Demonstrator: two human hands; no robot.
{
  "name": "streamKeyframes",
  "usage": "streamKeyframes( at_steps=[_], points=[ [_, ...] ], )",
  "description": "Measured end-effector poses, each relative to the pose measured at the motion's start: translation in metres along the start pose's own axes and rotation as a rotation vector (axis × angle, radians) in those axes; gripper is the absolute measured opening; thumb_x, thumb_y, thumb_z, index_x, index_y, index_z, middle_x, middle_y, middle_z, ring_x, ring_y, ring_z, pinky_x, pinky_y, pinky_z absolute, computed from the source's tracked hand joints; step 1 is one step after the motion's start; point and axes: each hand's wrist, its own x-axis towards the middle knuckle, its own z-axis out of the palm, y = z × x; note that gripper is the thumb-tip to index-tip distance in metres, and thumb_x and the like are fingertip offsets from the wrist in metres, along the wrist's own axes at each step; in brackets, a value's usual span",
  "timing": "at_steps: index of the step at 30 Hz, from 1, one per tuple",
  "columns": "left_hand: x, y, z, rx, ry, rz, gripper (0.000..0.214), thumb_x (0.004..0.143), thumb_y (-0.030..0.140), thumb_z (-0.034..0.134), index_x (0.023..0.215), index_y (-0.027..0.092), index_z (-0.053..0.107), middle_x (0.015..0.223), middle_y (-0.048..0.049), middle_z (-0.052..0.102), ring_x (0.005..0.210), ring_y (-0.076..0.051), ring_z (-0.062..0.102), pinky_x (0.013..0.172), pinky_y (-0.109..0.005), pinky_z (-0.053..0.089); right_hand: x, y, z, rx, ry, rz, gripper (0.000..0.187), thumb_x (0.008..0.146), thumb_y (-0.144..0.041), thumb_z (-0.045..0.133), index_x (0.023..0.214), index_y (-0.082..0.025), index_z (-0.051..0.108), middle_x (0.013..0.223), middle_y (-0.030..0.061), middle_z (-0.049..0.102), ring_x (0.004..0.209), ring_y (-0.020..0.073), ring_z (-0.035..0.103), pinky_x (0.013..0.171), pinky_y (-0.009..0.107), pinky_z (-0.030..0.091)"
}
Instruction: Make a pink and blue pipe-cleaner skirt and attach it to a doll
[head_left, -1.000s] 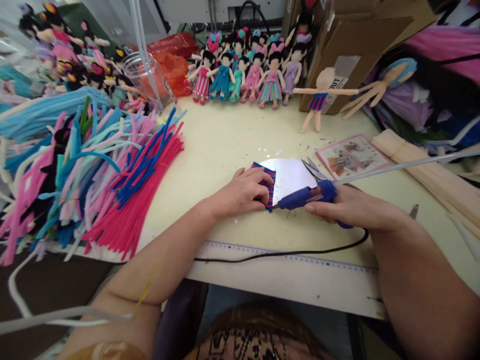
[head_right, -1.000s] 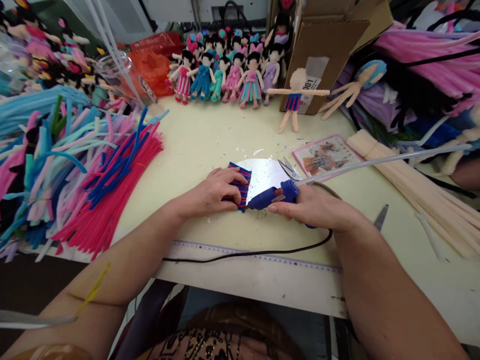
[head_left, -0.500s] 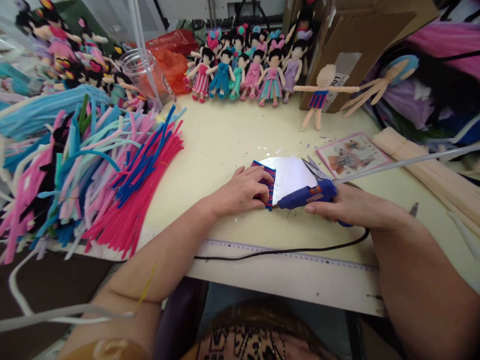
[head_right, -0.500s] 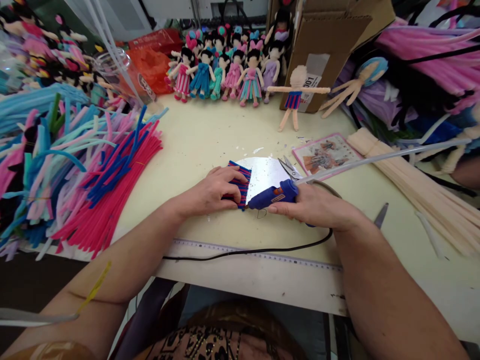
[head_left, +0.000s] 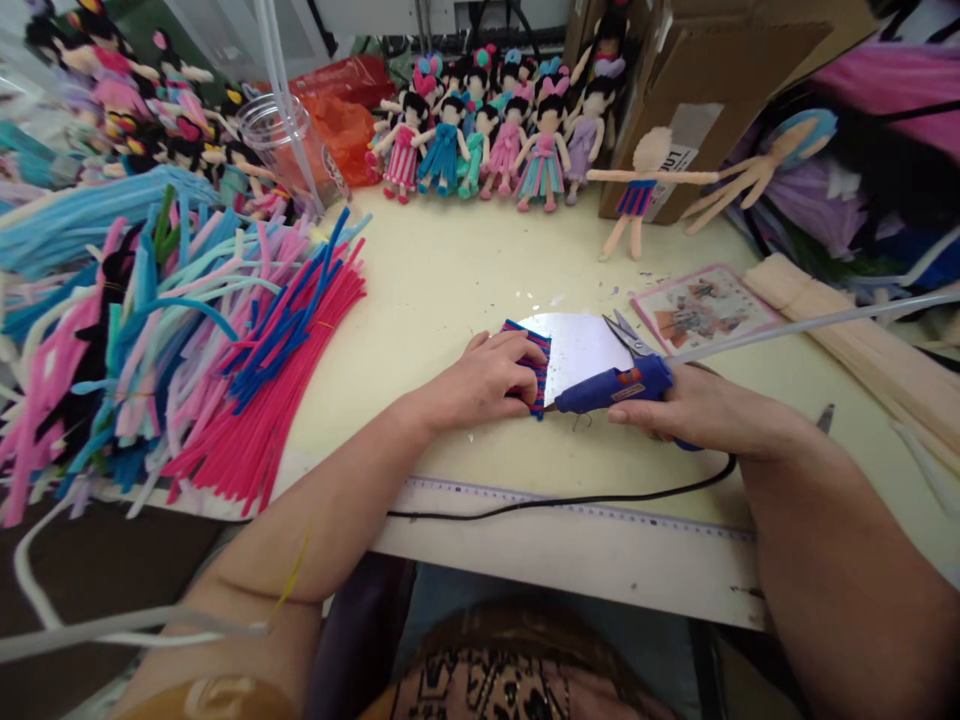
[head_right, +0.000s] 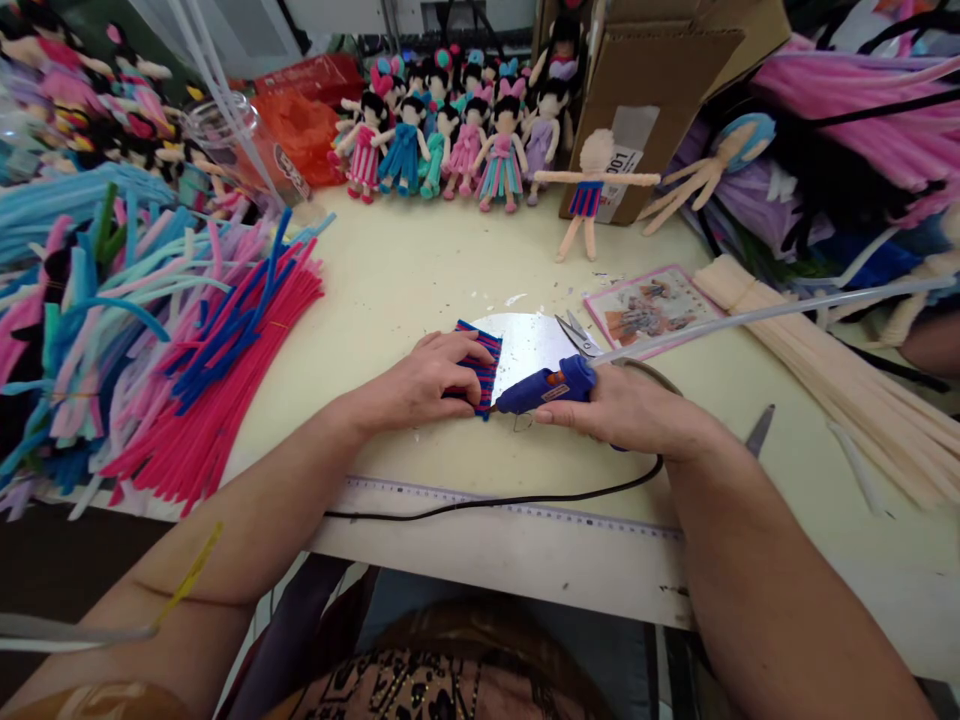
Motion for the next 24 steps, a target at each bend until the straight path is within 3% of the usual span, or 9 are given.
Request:
streamKeyframes(
  at_steps=[18,24],
  points=[
    [0.0002,0.0011,0.0000,0.016,0.002,0.005,0.004,0.078,0.027,0.067,0.075,0.024,0.068,0.119,-0.0033,0.058,0.119,-0.023,0.045,0.098,-0.042,0.030,0.0019,-0.0004,0.0031,0.115,0.011,0.037,0.041,0.069,-0.058,0.064,0.065,-0.019,0.052,0.048,-0.0029,0.050,0.044,0.0099,0.043,0.042,0.023,0.034],
    [-0.0001,0.0019,-0.0004,0.020,0.006,0.001,0.004,0.077,0.026,0.067,0.075,0.024,0.068,0.119,-0.0033,0.058,0.119,-0.023,0.045,0.098,-0.043,0.030,0.0043,0.0041,0.0063,0.136,0.069,0.032,0.040,0.069,-0.058,0.064,0.066,-0.020,0.053,0.047,-0.0028,0.050,0.042,0.0106,0.044,0.040,0.023,0.034]
  ],
)
